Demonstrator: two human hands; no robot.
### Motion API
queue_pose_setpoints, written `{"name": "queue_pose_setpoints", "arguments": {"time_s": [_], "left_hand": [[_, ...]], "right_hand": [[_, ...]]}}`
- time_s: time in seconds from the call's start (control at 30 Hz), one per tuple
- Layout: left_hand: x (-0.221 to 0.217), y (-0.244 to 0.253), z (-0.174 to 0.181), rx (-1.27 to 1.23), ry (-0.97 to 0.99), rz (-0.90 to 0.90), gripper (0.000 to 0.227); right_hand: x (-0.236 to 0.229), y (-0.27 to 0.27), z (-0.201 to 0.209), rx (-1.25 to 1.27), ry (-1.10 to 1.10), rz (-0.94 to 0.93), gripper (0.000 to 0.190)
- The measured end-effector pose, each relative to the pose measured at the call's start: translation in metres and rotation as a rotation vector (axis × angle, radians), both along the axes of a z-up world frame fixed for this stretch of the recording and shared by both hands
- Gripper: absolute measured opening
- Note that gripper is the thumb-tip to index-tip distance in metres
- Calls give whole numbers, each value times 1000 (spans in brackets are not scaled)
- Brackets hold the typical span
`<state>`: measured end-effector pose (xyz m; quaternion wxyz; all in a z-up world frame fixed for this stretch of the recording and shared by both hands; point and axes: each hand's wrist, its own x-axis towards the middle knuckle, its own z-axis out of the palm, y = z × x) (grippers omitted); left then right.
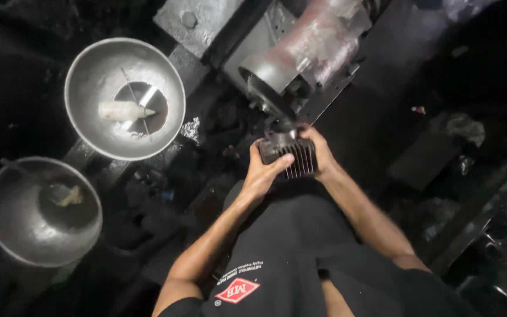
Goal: The person walks to a bench grinder and grinds a metal cylinder head against the spinning wheel. They rotate the part to grind different surfaces and then repeat the process with a second metal cylinder head.
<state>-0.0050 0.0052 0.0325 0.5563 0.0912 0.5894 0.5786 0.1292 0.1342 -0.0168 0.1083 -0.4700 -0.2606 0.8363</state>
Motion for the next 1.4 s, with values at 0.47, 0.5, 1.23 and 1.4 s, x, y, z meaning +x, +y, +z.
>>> {"name": "queue_pose_setpoints", "arguments": {"time_s": [0.47,0.5,1.23,1.4], "left_hand": [[-1,12,-98,434,-1062,-188,82],[2,13,-104,422,-1118,-192,84],[-17,9,-28,106,-200,-101,86],[-17,20,-75,329,-847,-247,87]], "right_hand": [[29,-10,136,741,-293,252,45],[32,-7,136,800,-316,253,49],[-10,8,28,137,-64,-173,44],[12,-22,104,530,-112,-125,38]]}}
